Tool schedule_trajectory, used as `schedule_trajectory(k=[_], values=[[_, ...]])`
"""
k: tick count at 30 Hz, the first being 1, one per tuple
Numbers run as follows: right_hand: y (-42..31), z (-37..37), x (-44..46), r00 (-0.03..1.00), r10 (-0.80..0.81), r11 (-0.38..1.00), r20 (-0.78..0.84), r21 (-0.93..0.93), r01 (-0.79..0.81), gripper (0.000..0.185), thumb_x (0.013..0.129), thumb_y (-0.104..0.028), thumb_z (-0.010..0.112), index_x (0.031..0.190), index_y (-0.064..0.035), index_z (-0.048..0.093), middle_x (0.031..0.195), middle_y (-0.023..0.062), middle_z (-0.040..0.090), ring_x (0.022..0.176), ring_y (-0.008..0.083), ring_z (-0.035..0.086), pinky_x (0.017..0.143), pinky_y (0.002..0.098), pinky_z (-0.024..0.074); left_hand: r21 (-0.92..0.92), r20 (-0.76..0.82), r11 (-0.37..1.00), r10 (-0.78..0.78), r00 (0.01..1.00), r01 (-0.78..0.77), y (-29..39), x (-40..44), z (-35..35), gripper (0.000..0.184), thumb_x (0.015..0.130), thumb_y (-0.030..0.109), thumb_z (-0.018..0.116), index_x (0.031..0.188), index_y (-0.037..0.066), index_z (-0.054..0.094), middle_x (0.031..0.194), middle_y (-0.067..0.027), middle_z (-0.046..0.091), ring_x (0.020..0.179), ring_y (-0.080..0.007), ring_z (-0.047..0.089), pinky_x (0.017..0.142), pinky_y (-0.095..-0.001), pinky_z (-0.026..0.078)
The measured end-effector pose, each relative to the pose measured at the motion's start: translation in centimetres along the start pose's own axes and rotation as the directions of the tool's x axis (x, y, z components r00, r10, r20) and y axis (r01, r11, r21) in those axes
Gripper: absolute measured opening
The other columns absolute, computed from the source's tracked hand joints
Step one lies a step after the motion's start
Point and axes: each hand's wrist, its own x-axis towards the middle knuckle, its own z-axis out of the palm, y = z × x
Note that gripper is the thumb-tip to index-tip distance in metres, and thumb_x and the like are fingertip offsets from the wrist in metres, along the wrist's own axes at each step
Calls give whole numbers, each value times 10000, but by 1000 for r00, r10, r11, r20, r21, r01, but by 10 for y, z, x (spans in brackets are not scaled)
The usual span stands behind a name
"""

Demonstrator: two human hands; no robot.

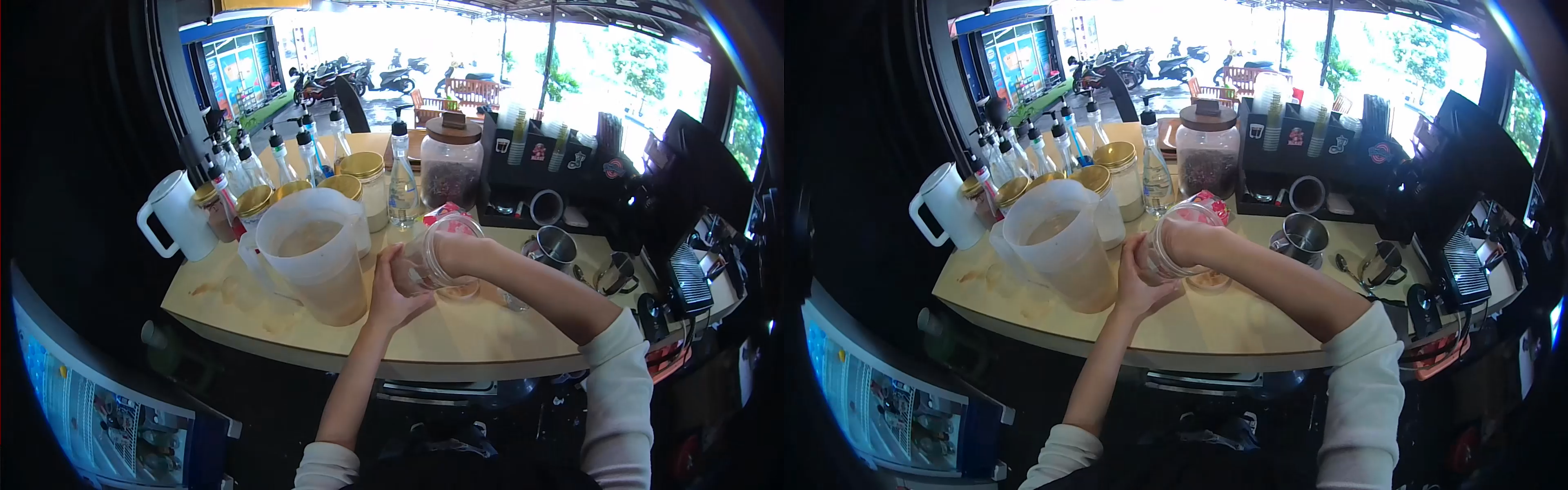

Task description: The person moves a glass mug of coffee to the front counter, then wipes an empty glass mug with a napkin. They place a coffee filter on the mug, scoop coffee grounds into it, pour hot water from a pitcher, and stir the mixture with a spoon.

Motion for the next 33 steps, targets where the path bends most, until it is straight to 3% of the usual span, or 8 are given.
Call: schedule_trajectory(k=[3,5,9,15,17,20,23,33], values=[[15,18,-3,964,-87,996,-251,-53,77,233,747,-227,686,942,-101,660,921,70,647,810,199,620,716,337,479,3,-3,1000,6,1000,-6,0,0,0,923,500,105,836,1296,73,371,1236,-128,442,1197,-298,451,1019,-384,380],[10,9,-9,980,192,953,-44,248,-175,211,772,-263,665,930,-123,672,938,60,644,815,193,618,725,334,477,7,-4,1000,25,1000,-25,-1,1,-1,918,500,102,836,1293,75,373,1237,-128,441,1196,-301,451,1021,-383,378],[-2,0,-25,980,94,996,-177,14,-93,197,801,-300,635,922,-154,685,948,40,637,815,188,614,742,321,478,10,7,999,39,999,-39,0,-1,-1,909,499,89,834,1284,80,377,1240,-127,438,1195,-305,447,1026,-382,373],[-12,-14,-30,979,204,979,-27,-20,-205,277,786,-317,631,1018,-168,663,978,27,626,846,184,602,781,301,478,9,15,999,44,999,-44,0,-1,-2,915,496,80,837,1287,79,376,1248,-127,436,1195,-305,447,1031,-385,374],[3,12,-20,973,-31,993,-230,-116,4,257,780,-307,634,885,-74,652,820,71,657,742,210,649,663,371,499,23,19,999,45,999,-46,-1,0,-1,931,485,89,844,1287,74,372,1244,-129,437,1199,-308,446,1028,-387,375],[10,30,-12,916,-68,996,-395,23,84,223,771,-273,639,863,-70,654,824,71,652,754,208,633,673,363,492,27,24,999,43,999,-43,-1,0,-2,937,485,90,845,1292,74,369,1250,-129,435,1202,-308,445,1029,-389,378],[6,22,-16,968,80,962,-237,273,-12,210,740,-195,670,919,-89,642,950,67,611,837,198,591,754,328,471,19,22,999,46,999,-46,1,-1,-2,928,495,83,840,1295,79,369,1259,-128,432,1202,-304,446,1033,-389,381],[-2,5,-25,959,-37,984,-282,155,83,185,746,-192,671,886,-76,637,884,67,609,838,195,586,746,338,459,29,21,997,71,997,-72,-4,-1,-1,949,498,123,854,1304,70,355,1225,-131,435,1186,-303,452,1017,-389,382]])
